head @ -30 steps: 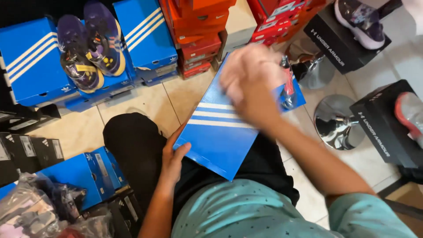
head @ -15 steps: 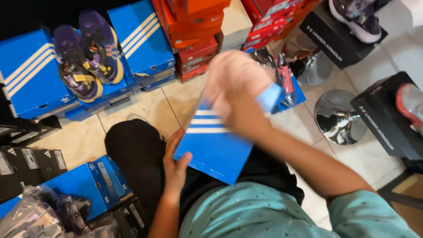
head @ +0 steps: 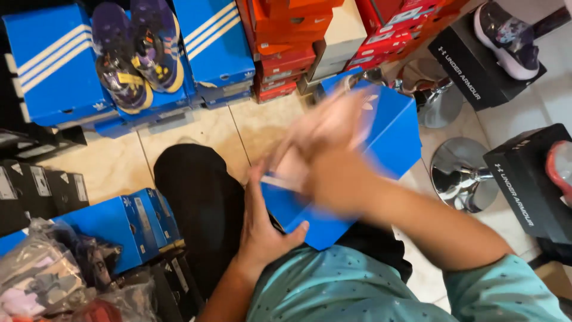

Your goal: Cleaning and organizing various shoe boxes on the floor using a cloth

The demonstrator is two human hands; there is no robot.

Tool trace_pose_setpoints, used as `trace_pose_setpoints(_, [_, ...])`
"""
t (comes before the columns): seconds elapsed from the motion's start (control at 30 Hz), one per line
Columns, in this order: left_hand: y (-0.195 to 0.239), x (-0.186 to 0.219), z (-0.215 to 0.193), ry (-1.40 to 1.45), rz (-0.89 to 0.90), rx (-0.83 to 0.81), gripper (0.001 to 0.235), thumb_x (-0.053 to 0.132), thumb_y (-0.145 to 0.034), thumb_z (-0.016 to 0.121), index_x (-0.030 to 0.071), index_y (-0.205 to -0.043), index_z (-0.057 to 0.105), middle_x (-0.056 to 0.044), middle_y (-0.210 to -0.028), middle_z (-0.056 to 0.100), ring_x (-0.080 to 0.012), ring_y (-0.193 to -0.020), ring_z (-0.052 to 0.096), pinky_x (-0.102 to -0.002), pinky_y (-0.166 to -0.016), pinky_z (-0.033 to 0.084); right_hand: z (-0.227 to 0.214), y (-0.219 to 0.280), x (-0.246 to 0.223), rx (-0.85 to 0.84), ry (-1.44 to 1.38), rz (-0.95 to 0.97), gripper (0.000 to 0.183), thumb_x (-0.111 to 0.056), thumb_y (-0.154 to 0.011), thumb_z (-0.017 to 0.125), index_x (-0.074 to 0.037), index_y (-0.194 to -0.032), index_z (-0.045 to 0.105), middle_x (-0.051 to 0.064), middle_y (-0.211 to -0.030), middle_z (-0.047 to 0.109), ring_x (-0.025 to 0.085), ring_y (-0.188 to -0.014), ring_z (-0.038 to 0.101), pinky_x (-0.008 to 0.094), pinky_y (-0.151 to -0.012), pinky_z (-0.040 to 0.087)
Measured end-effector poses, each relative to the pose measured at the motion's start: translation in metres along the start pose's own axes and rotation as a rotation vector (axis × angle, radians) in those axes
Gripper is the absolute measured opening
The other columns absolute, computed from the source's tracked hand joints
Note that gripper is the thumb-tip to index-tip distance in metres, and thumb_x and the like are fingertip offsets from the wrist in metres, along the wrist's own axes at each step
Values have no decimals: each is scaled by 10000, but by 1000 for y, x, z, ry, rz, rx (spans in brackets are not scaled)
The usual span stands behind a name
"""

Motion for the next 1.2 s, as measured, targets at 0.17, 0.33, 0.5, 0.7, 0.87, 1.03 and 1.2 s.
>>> trace_pose_setpoints(0.17, [31, -16, 12, 10, 43, 43, 1403, 220, -698, 874, -15, -1573, -197, -376, -1672, 53, -538, -1562, 240, -534, -1264, 324, 41, 43, -32, -367, -257, -342, 398, -211, -746, 759, -28, -1091, 680, 154, -1100, 682, 345, -790, 649, 402, -567, 494])
trace_pose_setpoints(0.33, [14, -27, -2, 88, -42, -38, 966, 344, -788, 743, 7, -1543, 242, -313, -1611, 270, -490, -1448, 405, -542, -1164, 375, -23, 3, 114, -263, 124, 117, 366, -196, -807, 619, -147, -1159, 707, 163, -971, 718, 344, -802, 646, 445, -752, 512])
trace_pose_setpoints(0.5, [9, -59, -4, 183, 19, 39, 779, 421, -744, 798, 81, -1420, 611, -237, -1547, 462, -436, -1393, 488, -535, -1156, 364, -9, 55, 177, 440, -576, 136, 244, -108, -1049, 603, 72, -1211, 622, 263, -1148, 671, 376, -1075, 661, 493, -996, 529])
trace_pose_setpoints(0.7, [42, -154, 23, 533, -407, 80, 682, 379, -838, 711, 52, -1426, 602, -213, -1497, 528, -327, -1388, 483, -496, -1163, 348, 68, 107, 48, 287, -115, -208, 291, -182, -992, 531, 67, -1064, 663, 277, -940, 668, 531, -1003, 649, 624, -915, 515])
trace_pose_setpoints(0.87, [63, -191, 33, 895, -678, 228, 589, 215, -892, 639, 29, -1446, 566, -209, -1373, 638, -334, -1243, 610, -540, -1076, 456, 38, 99, 11, -49, -366, -549, 518, -427, -1008, 356, -159, -697, 672, 12, -669, 674, 346, -750, 693, 583, -762, 515])
trace_pose_setpoints(1.03, [102, -246, 70, 1125, -1016, 158, 491, 386, -937, 567, 92, -1319, 662, -170, -1226, 727, -366, -1098, 699, -631, -967, 526, 87, 128, 124, 378, -251, 58, 447, -31, -988, 446, 50, -1428, 454, 237, -1490, 481, 414, -1367, 465, 504, -1197, 321])
trace_pose_setpoints(1.2, [89, -233, 69, 1290, -1199, 191, 573, 516, -858, 618, 138, -1287, 647, -159, -1217, 713, -404, -1048, 684, -709, -937, 488, 61, 117, 29, 355, -426, -349, 481, -428, -1017, 335, -59, -973, 641, 117, -883, 614, 368, -823, 638, 512, -729, 505])
Point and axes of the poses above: each hand's wrist, its own y-axis away from the middle knuckle, its own z-axis out of the palm, x = y × z, the point moved 10 cm from there along -y, towards the middle knuckle
